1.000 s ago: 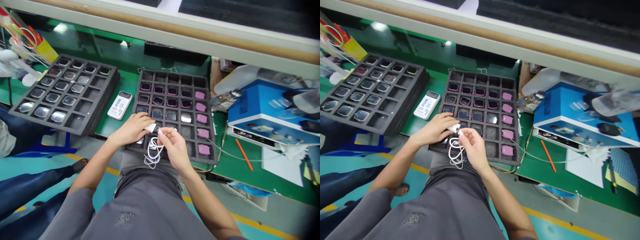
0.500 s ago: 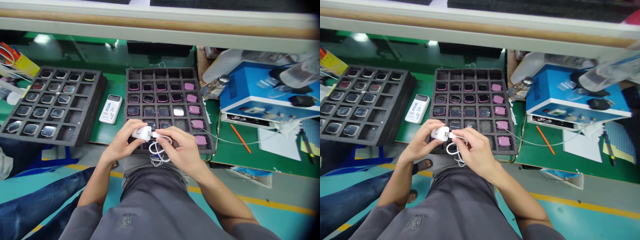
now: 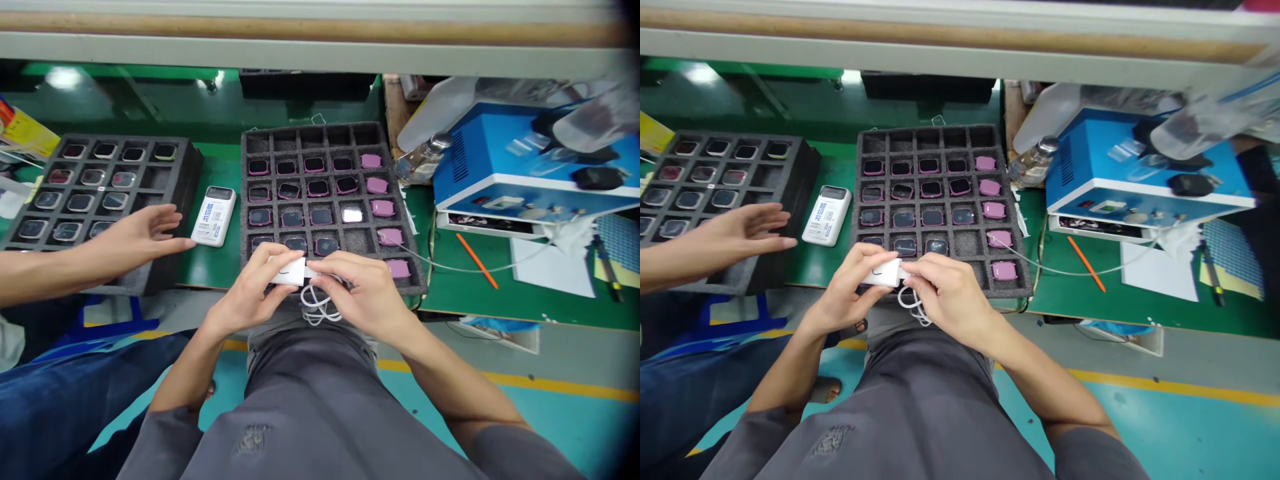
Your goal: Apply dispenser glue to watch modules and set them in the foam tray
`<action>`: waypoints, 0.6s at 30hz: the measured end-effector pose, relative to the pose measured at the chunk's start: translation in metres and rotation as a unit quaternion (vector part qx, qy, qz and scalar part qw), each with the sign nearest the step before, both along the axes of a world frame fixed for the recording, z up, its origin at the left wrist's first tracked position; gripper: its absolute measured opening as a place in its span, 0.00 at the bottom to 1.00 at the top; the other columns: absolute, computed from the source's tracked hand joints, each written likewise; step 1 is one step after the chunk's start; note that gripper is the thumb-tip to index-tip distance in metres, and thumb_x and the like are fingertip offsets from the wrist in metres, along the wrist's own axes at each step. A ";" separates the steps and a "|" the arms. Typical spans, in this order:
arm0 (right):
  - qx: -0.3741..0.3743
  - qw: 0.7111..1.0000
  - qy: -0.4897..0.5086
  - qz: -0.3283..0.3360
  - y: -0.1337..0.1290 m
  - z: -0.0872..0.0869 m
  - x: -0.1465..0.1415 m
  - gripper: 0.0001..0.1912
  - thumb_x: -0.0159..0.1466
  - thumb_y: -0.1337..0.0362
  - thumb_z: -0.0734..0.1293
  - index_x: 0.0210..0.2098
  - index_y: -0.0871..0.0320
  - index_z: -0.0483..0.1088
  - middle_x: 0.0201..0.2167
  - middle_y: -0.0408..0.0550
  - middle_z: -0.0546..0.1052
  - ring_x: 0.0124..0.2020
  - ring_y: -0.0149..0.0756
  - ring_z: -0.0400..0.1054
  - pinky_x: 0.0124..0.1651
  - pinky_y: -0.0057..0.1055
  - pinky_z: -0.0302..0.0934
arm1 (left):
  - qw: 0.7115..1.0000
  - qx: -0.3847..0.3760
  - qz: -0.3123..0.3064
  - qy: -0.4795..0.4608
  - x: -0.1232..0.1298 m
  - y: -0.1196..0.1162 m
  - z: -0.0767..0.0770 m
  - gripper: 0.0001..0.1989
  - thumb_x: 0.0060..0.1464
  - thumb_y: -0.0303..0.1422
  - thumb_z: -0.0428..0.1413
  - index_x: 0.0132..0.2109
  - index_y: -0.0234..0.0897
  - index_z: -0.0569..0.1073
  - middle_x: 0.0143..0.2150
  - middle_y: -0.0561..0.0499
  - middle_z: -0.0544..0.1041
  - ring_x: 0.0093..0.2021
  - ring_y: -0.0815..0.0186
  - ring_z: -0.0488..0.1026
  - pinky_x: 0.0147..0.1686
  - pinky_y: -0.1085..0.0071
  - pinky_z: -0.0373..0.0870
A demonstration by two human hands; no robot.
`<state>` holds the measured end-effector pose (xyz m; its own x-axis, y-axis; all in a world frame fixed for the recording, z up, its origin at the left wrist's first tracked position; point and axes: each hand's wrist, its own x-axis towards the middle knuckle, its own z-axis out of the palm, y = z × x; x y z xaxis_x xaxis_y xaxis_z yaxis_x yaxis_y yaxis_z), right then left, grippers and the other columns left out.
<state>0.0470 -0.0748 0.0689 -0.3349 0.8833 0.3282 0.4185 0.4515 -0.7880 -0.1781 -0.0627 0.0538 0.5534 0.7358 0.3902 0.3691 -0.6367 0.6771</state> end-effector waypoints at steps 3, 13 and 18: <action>-0.008 1.000 0.008 0.001 -0.001 -0.002 0.005 0.09 0.68 0.68 0.67 0.43 0.55 0.80 0.37 0.48 0.83 0.36 0.35 0.77 0.39 0.32 0.71 | 1.000 0.002 0.004 -0.004 0.004 -0.002 -0.002 0.27 0.63 0.28 0.57 0.68 0.43 0.65 0.54 0.40 0.70 0.55 0.55 0.71 0.54 0.56 0.73; -0.216 0.974 0.022 0.062 0.000 0.007 0.035 0.15 0.65 0.53 0.72 0.45 0.56 0.76 0.38 0.48 0.82 0.37 0.39 0.76 0.39 0.32 0.70 | 0.990 -0.055 0.003 -0.132 0.042 -0.015 0.004 0.37 0.60 0.30 0.61 0.72 0.48 0.57 0.64 0.39 0.70 0.59 0.52 0.72 0.57 0.53 0.71; -0.192 0.940 0.275 -0.066 -0.013 0.020 0.035 0.19 0.65 0.49 0.72 0.47 0.55 0.77 0.41 0.53 0.82 0.41 0.44 0.78 0.43 0.39 0.74 | 0.935 -0.209 0.007 -0.287 0.097 -0.030 -0.009 0.49 0.58 0.44 0.64 0.75 0.42 0.44 0.65 0.35 0.69 0.56 0.54 0.75 0.51 0.60 0.75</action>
